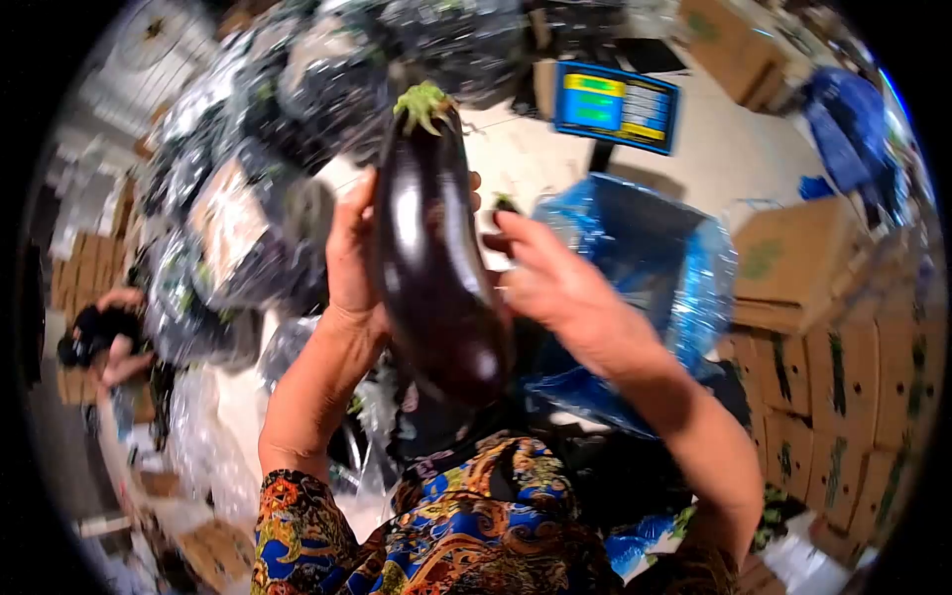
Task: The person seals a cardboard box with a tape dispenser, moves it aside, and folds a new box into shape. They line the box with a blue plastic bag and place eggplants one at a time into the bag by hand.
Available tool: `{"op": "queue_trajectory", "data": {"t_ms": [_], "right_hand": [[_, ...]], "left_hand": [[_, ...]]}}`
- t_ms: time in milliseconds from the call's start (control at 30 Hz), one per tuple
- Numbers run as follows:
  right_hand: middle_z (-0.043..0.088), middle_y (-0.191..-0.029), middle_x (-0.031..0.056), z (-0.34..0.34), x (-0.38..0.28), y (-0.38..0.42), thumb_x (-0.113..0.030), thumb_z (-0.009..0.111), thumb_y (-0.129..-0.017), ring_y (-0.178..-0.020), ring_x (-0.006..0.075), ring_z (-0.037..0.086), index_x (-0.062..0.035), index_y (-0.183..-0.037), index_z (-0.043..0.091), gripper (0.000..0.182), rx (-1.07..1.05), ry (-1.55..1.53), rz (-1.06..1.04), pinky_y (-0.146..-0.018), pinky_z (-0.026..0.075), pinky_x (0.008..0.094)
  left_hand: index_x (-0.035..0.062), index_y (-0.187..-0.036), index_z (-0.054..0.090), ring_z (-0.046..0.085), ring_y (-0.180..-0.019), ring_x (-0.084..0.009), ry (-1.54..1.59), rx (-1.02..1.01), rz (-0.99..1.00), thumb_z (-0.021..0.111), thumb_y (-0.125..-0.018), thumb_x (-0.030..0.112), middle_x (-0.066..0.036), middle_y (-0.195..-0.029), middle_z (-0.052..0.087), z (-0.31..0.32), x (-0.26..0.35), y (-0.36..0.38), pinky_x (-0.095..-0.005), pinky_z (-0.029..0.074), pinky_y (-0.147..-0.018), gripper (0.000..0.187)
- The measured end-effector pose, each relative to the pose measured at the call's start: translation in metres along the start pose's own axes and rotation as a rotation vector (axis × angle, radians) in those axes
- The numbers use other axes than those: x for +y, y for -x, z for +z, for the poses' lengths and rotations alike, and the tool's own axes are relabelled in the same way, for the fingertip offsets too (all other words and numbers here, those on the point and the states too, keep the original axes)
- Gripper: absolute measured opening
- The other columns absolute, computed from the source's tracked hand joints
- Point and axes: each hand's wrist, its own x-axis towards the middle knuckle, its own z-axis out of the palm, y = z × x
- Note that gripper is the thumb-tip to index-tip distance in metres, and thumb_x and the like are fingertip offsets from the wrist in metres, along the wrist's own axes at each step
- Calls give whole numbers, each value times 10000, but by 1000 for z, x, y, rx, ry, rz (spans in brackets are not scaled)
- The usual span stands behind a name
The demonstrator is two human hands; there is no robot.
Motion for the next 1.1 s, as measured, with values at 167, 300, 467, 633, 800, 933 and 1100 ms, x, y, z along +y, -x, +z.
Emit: {"op": "queue_trajectory", "data": {"t_ms": [167,300,467,633,800,933,1100], "right_hand": [[587,-1143,62,-24,-5,21,-389,597,-946,-1026,143,589,-23,-1380,404,600,181,-251,58,-904,484,287],[571,-1275,194,-62,28,41,-438,424,-1005,-1099,314,618,6,-1418,365,609,153,-515,68,-980,493,429],[553,-1275,258,-64,23,61,-459,328,-1024,-1130,374,599,28,-1423,347,630,224,-417,70,-984,490,473],[610,-1175,249,-63,10,94,-328,299,-1050,-1041,326,648,72,-1378,383,524,285,-246,138,-918,527,383],[628,-1114,268,-58,14,91,-445,286,-1013,-986,345,664,73,-1367,394,637,257,-442,134,-897,532,389],[629,-1084,281,-65,12,85,-499,294,-990,-949,358,670,66,-1359,414,685,295,-465,159,-864,543,423],[623,-1095,285,-80,-2,90,-495,296,-999,-960,384,662,46,-1377,409,670,211,-604,178,-893,538,468]], "left_hand": [[24,-1292,515,577,-1114,-228,-254,-70,-53,438,-1008,406,-108,-1231,599,30,-55,-30,-366,439,-995,483],[17,-1327,507,535,-810,-83,-437,-89,-236,536,-979,339,0,-1002,624,19,-61,-43,-311,476,-869,476],[6,-1348,486,604,-871,-126,-651,-174,-319,589,-959,327,-54,-1080,640,15,-59,-51,-278,501,-815,515],[52,-1348,486,639,-958,-174,-459,-195,-517,574,-968,363,-120,-1170,639,14,-62,-59,-265,503,-795,500],[81,-1215,535,586,-927,-144,-355,-225,-472,732,-845,412,-31,-1029,620,16,-76,-78,-290,501,-754,535],[24,-1249,501,560,-912,-129,-711,-19,-315,754,-819,414,-46,-1015,592,17,-72,-79,-299,500,-771,634],[69,-1411,381,387,-1300,-391,-1629,-233,711,882,-591,291,-219,-1450,354,19,-41,-69,-468,334,-1082,986]]}}
